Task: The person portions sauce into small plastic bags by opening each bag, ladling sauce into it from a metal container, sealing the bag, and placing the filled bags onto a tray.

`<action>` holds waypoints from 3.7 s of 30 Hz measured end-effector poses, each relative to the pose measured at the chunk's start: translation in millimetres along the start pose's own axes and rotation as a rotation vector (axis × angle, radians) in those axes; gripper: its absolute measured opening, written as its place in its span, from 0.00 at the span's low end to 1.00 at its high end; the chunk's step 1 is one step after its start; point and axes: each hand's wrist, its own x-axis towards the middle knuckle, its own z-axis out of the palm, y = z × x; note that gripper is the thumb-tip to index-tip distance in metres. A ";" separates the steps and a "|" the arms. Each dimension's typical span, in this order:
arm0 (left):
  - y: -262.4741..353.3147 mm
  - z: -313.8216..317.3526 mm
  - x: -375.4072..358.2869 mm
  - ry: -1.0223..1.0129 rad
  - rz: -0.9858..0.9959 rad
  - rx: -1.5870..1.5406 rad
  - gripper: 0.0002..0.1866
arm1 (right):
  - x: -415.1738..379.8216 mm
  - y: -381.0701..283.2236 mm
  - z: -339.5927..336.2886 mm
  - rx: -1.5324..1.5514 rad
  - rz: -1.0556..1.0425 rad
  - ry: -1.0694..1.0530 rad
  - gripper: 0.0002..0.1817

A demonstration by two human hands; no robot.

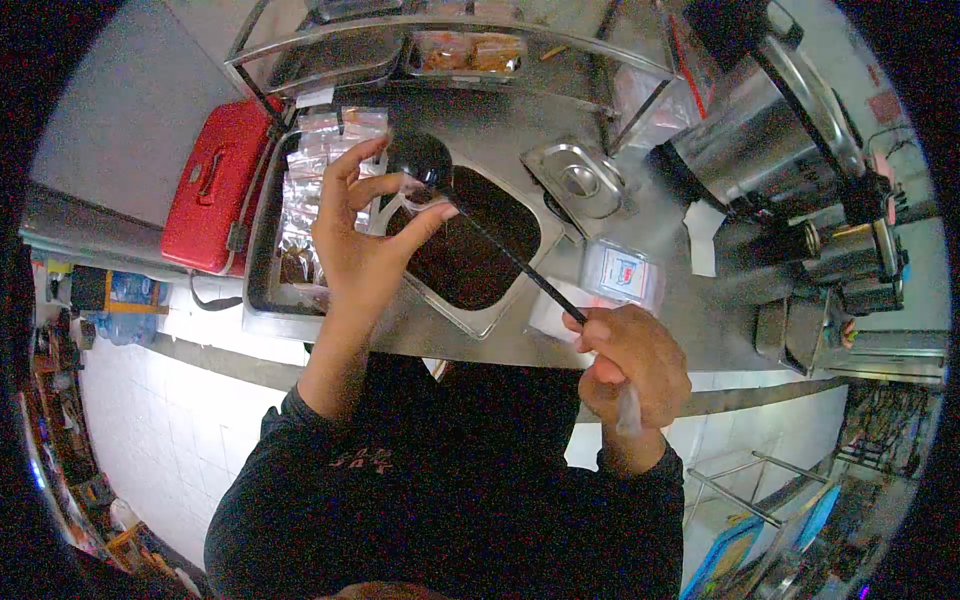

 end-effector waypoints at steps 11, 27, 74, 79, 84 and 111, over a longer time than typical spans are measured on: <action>-12.3 -0.2 -2.8 -0.035 0.029 0.023 0.38 | -8.0 13.6 19.0 0.504 0.697 0.667 0.21; 25.7 19.2 -35.2 -0.264 -0.425 -0.838 0.18 | 7.0 -1.0 74.2 0.379 0.671 0.164 0.11; -38.9 -161.1 -30.4 0.480 -0.179 -0.003 0.17 | -0.1 5.4 70.2 0.578 0.689 -0.021 0.04; -49.4 -154.5 -35.6 0.466 -0.188 0.518 0.16 | -5.9 5.2 66.0 0.581 0.734 -0.024 0.03; -62.8 -143.5 -36.1 0.164 -0.236 0.585 0.16 | -5.6 1.4 65.2 0.563 0.746 -0.005 0.03; -102.0 -162.3 -17.0 -0.300 -0.083 0.833 0.10 | -16.1 5.2 55.6 0.625 0.794 -0.013 0.02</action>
